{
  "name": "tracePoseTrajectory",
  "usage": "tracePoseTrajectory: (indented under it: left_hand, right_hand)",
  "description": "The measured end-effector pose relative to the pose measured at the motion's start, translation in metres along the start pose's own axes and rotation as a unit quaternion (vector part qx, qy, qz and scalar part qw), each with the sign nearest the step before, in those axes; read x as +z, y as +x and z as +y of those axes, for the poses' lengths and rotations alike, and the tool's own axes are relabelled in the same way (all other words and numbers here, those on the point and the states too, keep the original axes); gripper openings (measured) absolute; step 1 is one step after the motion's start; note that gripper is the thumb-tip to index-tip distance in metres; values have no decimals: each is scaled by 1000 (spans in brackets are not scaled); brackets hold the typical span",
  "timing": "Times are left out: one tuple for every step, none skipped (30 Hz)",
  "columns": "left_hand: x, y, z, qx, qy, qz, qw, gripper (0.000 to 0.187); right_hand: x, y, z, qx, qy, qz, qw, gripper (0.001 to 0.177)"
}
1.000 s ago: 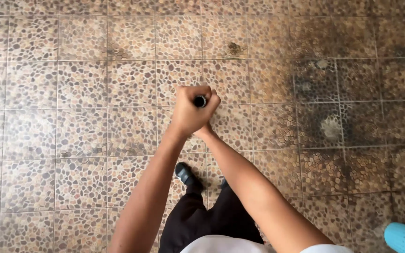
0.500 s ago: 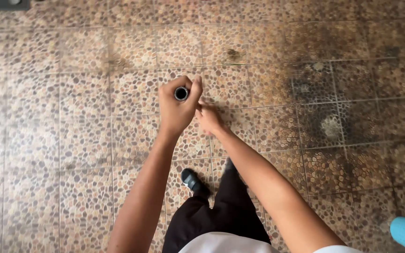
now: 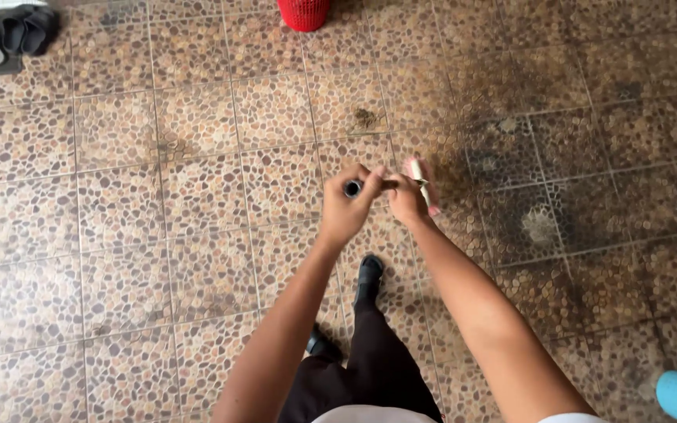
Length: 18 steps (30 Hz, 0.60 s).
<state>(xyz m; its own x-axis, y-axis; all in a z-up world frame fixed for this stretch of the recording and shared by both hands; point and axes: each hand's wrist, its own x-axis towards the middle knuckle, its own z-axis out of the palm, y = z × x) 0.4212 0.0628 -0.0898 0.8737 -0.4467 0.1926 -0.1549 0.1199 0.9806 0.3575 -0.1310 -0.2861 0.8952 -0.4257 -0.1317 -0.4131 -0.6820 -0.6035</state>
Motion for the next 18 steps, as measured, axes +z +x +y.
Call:
tracePoseTrajectory:
  left_hand:
    - [10,2,-3,-13,7,-9,1000,31]
    - [21,5,-6,-26,14,-19,999,31]
    - [30,9,-9,-26,14,-18,999,31]
    - [40,14,-13,-17,11,-29,999,29]
    - [49,17,-16,-10,10,-39,999,27]
    - [57,19,-20,-11,11,-36,999,27]
    - [65,20,-24,-5,26,-29,999,26]
    - [73,20,-28,1,42,-21,999,25]
    - [78,23,-30,-1,43,-16,999,25]
    - [82,26,-32,-11,49,-20,999,26]
    - [85,28,-33,-20,55,-24,998,27]
    - [84,34,-38,-22,57,-18,998,27]
    - [83,38,-42,-39,62,3,997,29]
    - [82,42,-45,-56,67,24,996,31]
    - [74,50,-37,-58,68,26,996,31]
    - [65,59,-28,-51,94,14,994,28]
    - [54,68,-19,-43,122,3,992,26]
    - [49,71,-15,-44,125,4,991,26]
  right_hand:
    - [-5,2,11,12,-23,-8,1000,8]
    - [-10,5,23,24,-46,-15,999,8]
    - [-15,10,31,23,-47,-15,999,8]
    - [-20,16,39,-37,-25,31,999,11]
    - [-23,20,46,-97,-2,74,993,19]
    - [-28,25,47,-99,-2,72,993,19]
    - [-32,30,47,-58,-48,42,996,13]
    - [-36,33,48,-18,-94,12,995,13]
    - [-34,40,46,-21,-94,8,995,13]
    - [-32,45,43,55,-24,-35,998,15]
    - [-29,51,40,131,46,-78,987,17]
    - [-23,57,36,127,46,-84,987,17]
    - [-17,61,31,177,91,-115,973,19]
    - [-10,63,26,226,136,-146,953,21]
    - [-6,66,17,226,136,-149,953,21]
    - [-1,68,8,159,214,-146,953,19]
    - [5,72,-3,89,291,-141,942,18]
    - [8,66,-15,88,292,-143,941,18]
